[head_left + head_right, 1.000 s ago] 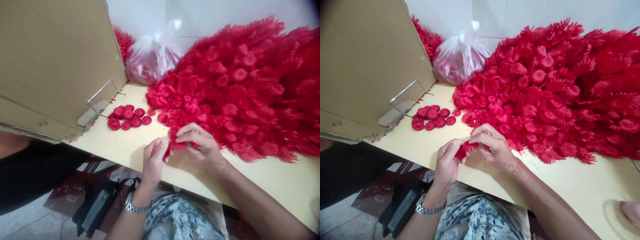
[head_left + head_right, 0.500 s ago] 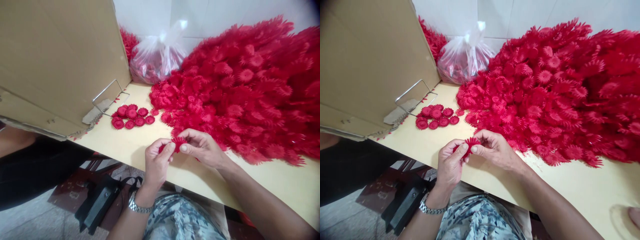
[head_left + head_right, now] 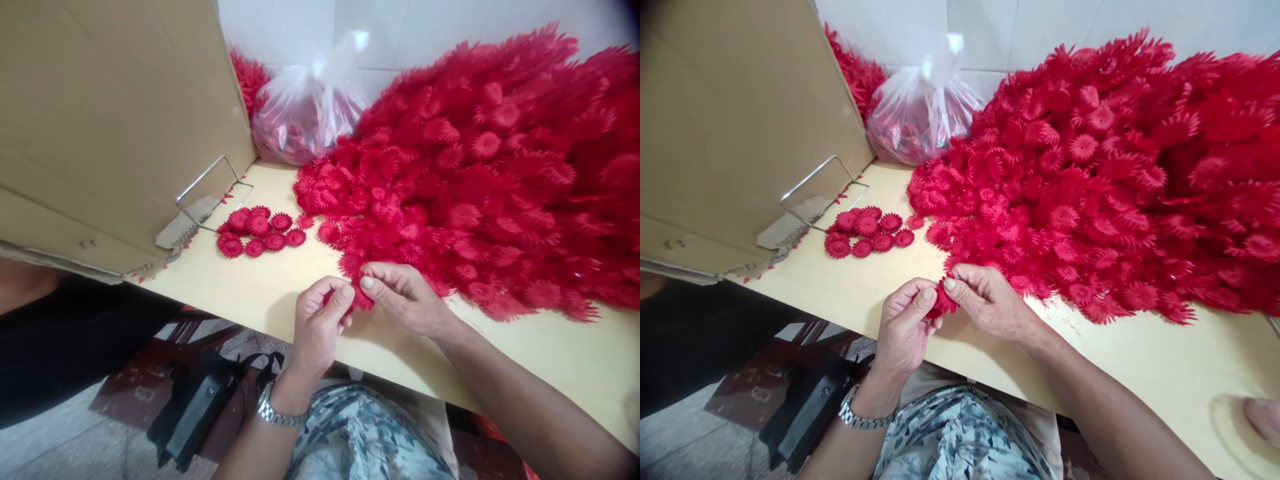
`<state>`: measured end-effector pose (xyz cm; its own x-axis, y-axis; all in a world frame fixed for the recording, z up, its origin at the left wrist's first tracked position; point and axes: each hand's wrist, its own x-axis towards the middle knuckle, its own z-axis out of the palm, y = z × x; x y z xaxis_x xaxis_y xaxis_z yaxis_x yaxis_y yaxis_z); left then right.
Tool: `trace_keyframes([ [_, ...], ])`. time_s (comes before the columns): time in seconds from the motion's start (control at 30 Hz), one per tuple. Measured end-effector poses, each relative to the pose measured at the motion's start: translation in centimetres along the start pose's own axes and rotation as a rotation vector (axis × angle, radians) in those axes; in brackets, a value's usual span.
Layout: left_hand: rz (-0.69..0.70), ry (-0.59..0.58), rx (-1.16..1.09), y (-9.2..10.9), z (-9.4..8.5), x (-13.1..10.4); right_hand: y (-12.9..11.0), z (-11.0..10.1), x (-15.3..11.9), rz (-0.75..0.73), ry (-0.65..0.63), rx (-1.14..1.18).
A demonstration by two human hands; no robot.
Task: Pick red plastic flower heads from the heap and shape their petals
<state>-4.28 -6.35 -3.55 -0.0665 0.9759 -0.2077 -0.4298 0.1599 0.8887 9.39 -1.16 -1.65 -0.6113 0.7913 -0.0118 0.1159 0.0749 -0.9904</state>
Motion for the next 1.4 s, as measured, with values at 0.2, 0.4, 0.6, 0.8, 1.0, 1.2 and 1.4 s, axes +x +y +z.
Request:
trace_keyframes([
  [0.2, -0.015, -0.016, -0.01, -0.2, 0.0, -0.1, 0.3, 0.4, 0.2, -0.002, 0.038, -0.074],
  [0.4, -0.051, 0.077, -0.027, 0.3, 0.1, 0.0, 0.3, 0.6, 0.4, -0.03, 0.022, -0.004],
  [0.6, -0.032, 0.127, -0.036, 0.5, 0.0, 0.0, -0.3, 0.3, 0.2, -0.012, -0.061, 0.117],
  [0.8, 0.067, 0.102, 0.05, 0.1, -0.1, 0.0, -0.2, -0.3, -0.1, -0.081, 0.045, -0.005],
  [1.0, 0.209, 0.059, 0.172, 0.1, 0.0, -0.1, -0.7, -0.8, -0.7, -0.134, 0.063, -0.149],
  [1.2, 0.269, 0.019, 0.29, 0.5, 0.5, -0.5, -0.7, -1.0, -1.2, -0.157, 0.129, -0.161],
  [1.4, 0.26, 0.065, 0.309, 0.2, 0.6, -0.4, -0.6, -0.5, -1.1, -0.182, 0.211, -0.28],
])
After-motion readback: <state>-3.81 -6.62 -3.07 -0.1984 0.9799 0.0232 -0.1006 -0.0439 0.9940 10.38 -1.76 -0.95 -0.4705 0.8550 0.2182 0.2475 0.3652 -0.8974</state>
